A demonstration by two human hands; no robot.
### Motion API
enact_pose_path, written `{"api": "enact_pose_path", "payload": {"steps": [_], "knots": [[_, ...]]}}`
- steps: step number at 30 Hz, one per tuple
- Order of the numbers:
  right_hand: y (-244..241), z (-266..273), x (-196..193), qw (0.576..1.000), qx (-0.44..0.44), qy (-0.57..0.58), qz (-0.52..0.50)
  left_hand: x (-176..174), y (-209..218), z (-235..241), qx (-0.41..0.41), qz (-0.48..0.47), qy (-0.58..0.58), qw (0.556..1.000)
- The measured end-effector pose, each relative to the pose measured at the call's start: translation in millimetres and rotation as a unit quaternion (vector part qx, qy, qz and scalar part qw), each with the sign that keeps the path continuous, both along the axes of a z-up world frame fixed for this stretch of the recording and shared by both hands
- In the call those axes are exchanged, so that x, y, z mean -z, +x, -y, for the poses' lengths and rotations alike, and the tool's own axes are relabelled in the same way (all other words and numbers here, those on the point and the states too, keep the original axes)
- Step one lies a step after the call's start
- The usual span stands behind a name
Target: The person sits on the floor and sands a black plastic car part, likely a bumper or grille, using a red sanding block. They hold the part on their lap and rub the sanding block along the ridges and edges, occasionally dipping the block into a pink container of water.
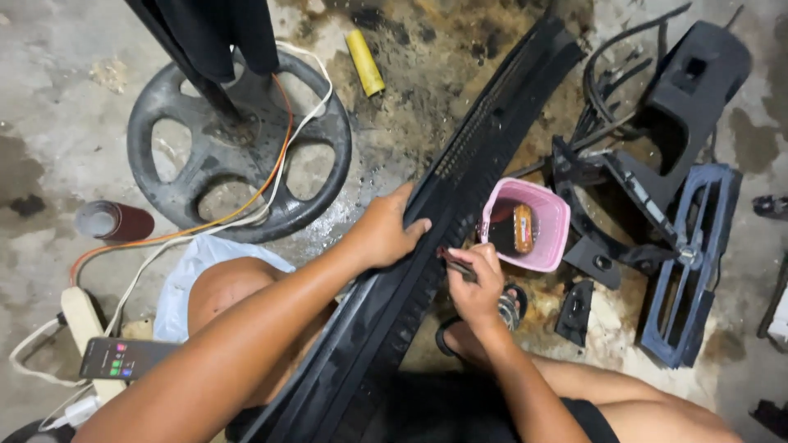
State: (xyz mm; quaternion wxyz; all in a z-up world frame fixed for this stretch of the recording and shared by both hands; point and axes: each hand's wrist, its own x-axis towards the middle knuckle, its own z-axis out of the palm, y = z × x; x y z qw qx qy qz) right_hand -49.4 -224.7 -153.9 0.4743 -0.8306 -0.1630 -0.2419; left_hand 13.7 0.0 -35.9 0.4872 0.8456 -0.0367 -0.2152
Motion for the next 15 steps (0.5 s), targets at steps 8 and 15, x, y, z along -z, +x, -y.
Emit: {"api": "enact_pose_path", "payload": {"steps": [8, 15], "knots": [[3, -10, -4, 0.997, 0.003, -0.005, 0.074, -11, 1, -1, -0.014, 0.019, -0.006, 1.0], [-10, -6, -12, 0.994, -0.048, -0.032, 0.087, -1, 3, -9, -0.016, 0.01, -0.015, 1.0]]}}
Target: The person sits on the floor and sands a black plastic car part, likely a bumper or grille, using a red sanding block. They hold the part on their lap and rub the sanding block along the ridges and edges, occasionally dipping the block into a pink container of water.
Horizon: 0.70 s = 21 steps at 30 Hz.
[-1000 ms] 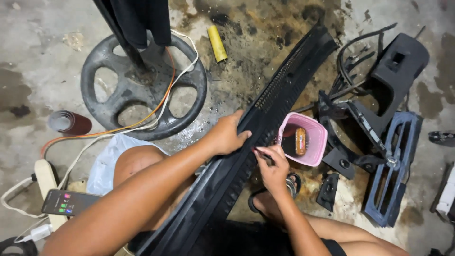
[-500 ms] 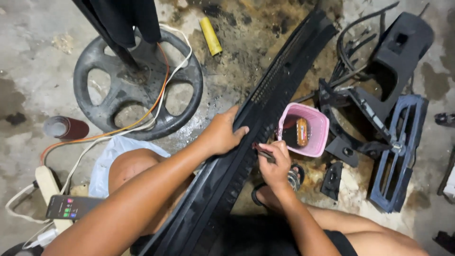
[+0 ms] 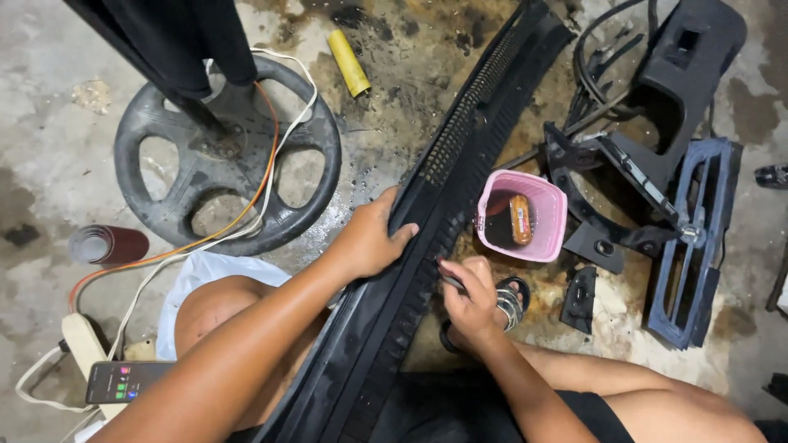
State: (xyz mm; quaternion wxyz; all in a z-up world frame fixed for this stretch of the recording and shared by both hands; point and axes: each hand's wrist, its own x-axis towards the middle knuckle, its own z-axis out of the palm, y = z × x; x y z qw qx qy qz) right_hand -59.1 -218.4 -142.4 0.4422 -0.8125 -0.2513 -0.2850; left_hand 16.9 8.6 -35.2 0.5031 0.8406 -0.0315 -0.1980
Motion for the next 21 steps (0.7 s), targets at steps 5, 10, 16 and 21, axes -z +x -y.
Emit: {"api": "enact_pose_path", "payload": {"steps": [5, 10, 16, 21], "knots": [[-9, 5, -7, 0.994, -0.013, 0.034, -0.105, -21, -2, 0, -0.005, -0.015, -0.008, 1.0], [3, -5, -16, 0.991, -0.031, 0.032, -0.126, -1, -1, 1, -0.003, -0.001, -0.002, 1.0], [3, 1, -8, 0.99, -0.037, 0.022, -0.135, 12, 1, -3, 0.003, 0.001, 0.015, 1.0], [4, -4, -9, 0.986, -0.029, 0.044, -0.158, 10, -1, 2, 0.0, 0.006, 0.015, 1.0]]}}
